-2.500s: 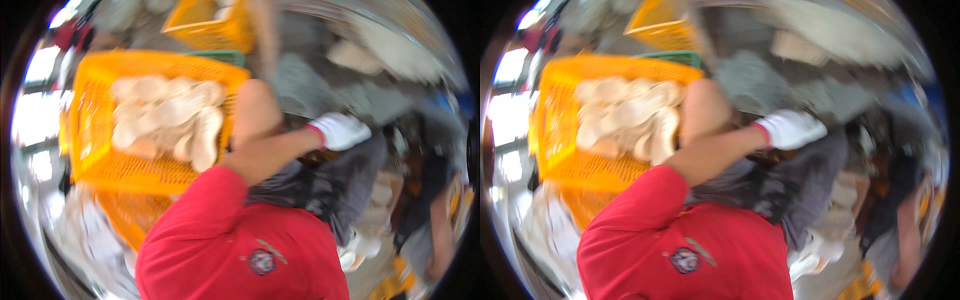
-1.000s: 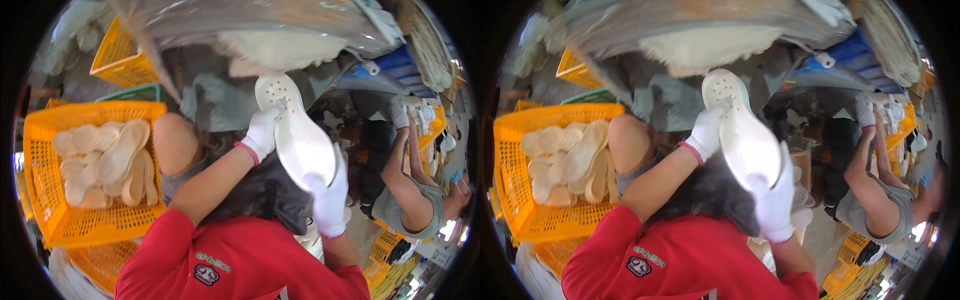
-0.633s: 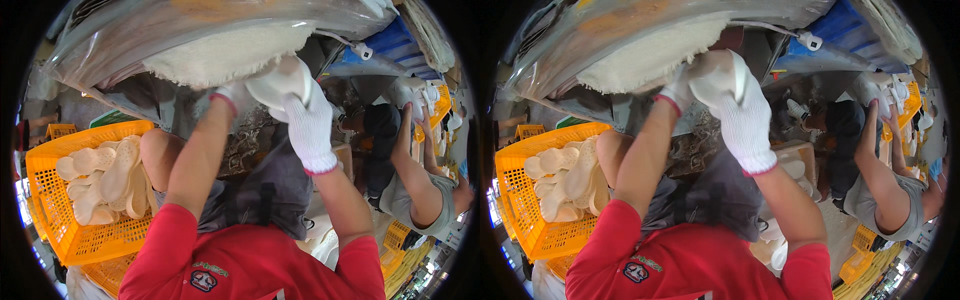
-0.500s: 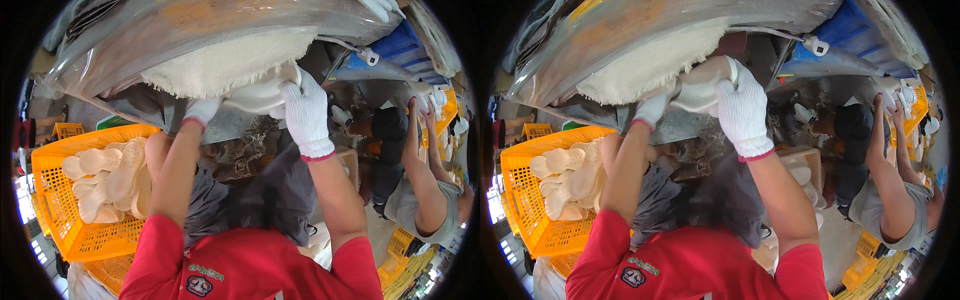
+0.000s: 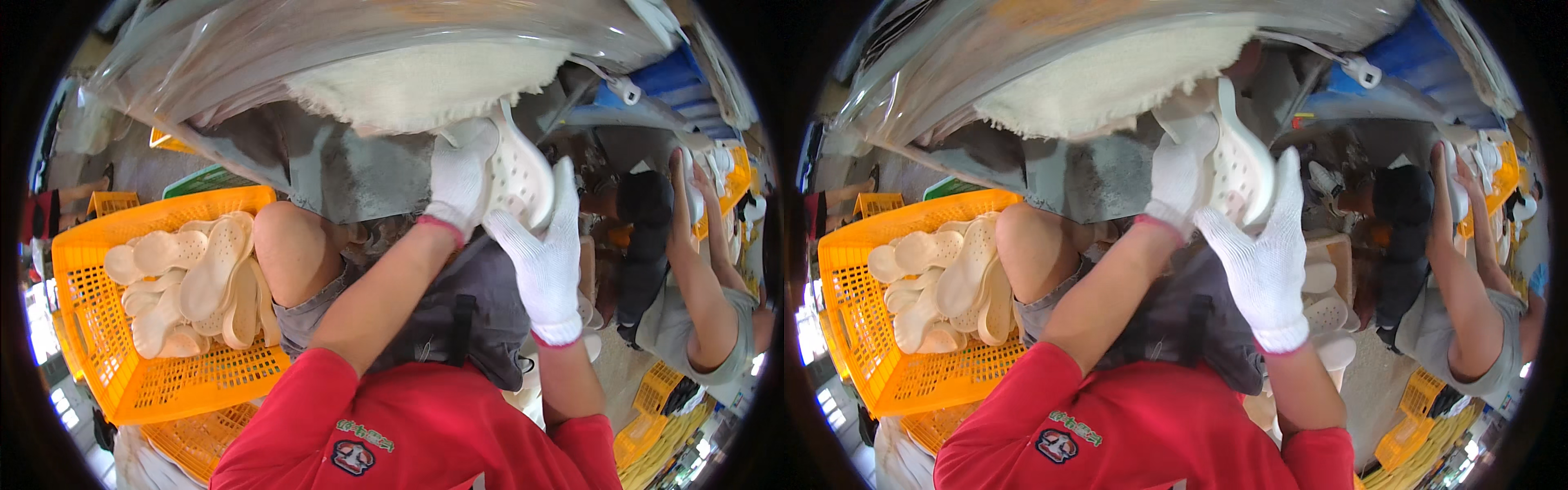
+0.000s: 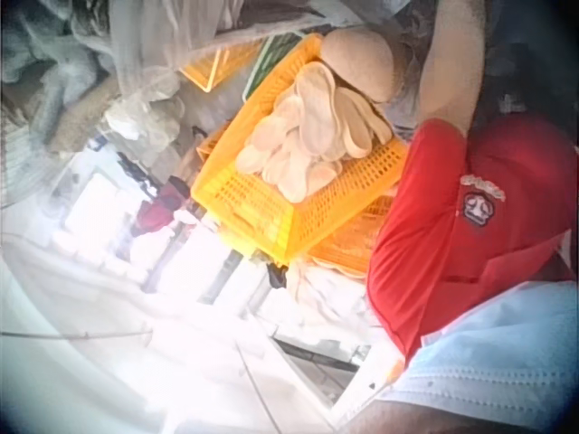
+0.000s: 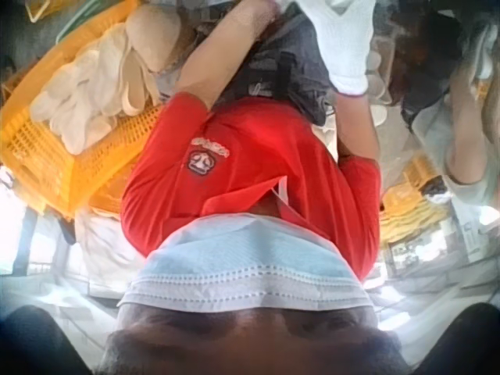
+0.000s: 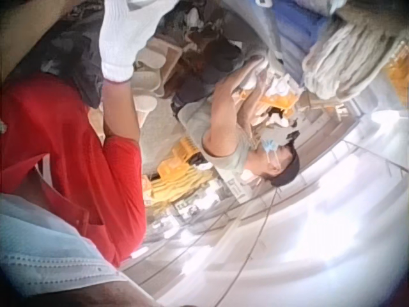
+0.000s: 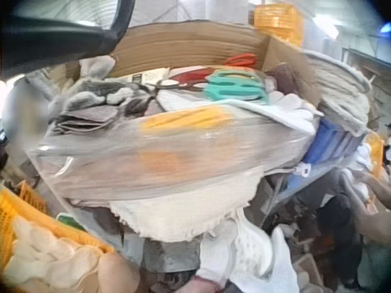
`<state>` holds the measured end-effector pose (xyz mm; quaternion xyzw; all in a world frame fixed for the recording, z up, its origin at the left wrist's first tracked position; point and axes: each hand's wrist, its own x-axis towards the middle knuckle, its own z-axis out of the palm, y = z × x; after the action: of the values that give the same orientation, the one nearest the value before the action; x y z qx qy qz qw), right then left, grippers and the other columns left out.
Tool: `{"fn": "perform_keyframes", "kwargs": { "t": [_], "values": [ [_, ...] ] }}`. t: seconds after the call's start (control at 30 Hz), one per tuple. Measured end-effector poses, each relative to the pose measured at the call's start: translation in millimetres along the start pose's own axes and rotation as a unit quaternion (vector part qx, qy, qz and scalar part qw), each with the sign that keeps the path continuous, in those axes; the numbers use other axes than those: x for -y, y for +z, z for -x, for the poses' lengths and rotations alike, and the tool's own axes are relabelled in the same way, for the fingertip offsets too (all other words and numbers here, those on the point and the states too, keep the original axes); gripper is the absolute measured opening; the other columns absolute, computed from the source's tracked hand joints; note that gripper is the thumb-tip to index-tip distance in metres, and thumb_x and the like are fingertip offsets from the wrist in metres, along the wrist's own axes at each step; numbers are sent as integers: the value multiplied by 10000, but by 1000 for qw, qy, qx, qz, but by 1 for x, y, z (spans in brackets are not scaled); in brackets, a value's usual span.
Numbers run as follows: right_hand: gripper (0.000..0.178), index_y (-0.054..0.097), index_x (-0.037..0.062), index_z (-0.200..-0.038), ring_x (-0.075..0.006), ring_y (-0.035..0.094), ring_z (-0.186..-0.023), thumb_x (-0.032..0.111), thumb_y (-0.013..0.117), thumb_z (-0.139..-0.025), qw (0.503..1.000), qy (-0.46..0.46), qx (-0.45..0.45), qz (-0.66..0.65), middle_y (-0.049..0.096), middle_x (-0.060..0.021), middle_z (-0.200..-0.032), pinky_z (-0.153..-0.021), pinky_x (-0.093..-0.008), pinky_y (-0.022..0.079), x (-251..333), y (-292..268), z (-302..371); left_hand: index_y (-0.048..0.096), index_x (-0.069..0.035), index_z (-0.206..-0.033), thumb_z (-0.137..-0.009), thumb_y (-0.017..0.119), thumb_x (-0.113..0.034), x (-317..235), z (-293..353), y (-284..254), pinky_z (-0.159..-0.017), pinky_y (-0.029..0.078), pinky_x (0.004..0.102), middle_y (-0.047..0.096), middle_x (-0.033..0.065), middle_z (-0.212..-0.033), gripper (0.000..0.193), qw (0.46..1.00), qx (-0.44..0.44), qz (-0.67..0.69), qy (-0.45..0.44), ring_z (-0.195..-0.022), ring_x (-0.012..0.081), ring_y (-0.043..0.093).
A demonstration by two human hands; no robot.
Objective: The person repeatedly picks up white shoe insoles from a yellow basket, wipes them against a white fibrous pad, and places them back into the basket. The process is repeated continuously with both hands.
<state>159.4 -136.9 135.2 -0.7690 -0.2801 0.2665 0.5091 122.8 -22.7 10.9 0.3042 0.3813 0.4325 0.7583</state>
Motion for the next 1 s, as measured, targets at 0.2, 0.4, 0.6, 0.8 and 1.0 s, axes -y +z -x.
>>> {"fn": "perform_keyframes", "kwargs": {
  "t": [0.2, 0.4, 0.6, 0.8, 1.0],
  "values": [
    [914, 423, -91, -1640, -385, 681, -1362, 203, 827, -875, 946, -252, -130, 157, 655, -295, -1493, -1142, -425, 542, -58, 13, -66, 725, -78, -1330, -1048, 738, -404, -20, -75, 4, -921, 609, 387, 773, 83, -1219, 430, 980, 81, -1, -182, -1065, 261, 750],
    [642, 668, -66, -1410, -389, 783, -1105, 330, 756, -912, 996, -84, -5, 10, 780, -294, -1123, -968, -411, 615, -15, 26, -111, 545, -172, -1600, -1097, 608, -522, -105, -72, -91, -1070, 566, 485, 732, 181, -1405, 616, 690, 80, -705, -143, -1263, 376, 723],
    [434, 816, -10, -1141, -388, 794, -949, 348, 740, -907, 996, -80, 36, 17, 805, -255, -962, -857, -423, 605, -51, 33, -147, 596, -7, -1511, -992, 807, -216, -127, -7, -109, -1040, 567, 353, 744, 157, -1326, 598, 859, 175, -468, -113, -1182, 194, 696],
    [544, 760, -15, -1261, -450, 770, -1098, 376, 756, -882, 994, -68, 18, 86, 801, -289, -1100, -978, -445, 595, -8, 37, -115, 727, -18, -1359, -1007, 818, -333, -77, 25, -56, -970, 585, 354, 785, 78, -1226, 481, 941, 164, -276, -111, -1056, 153, 729],
    [679, 694, 75, -1402, -443, 619, -1365, 162, 881, -755, 795, -363, 173, 454, 695, -205, -1358, -1199, -622, 432, 23, -3, -12, 759, 17, -1230, -996, 809, -251, -35, -23, -42, -849, 569, 338, 777, 84, -1130, 360, 984, 141, -5, -109, -980, 161, 714]
  ]
}}
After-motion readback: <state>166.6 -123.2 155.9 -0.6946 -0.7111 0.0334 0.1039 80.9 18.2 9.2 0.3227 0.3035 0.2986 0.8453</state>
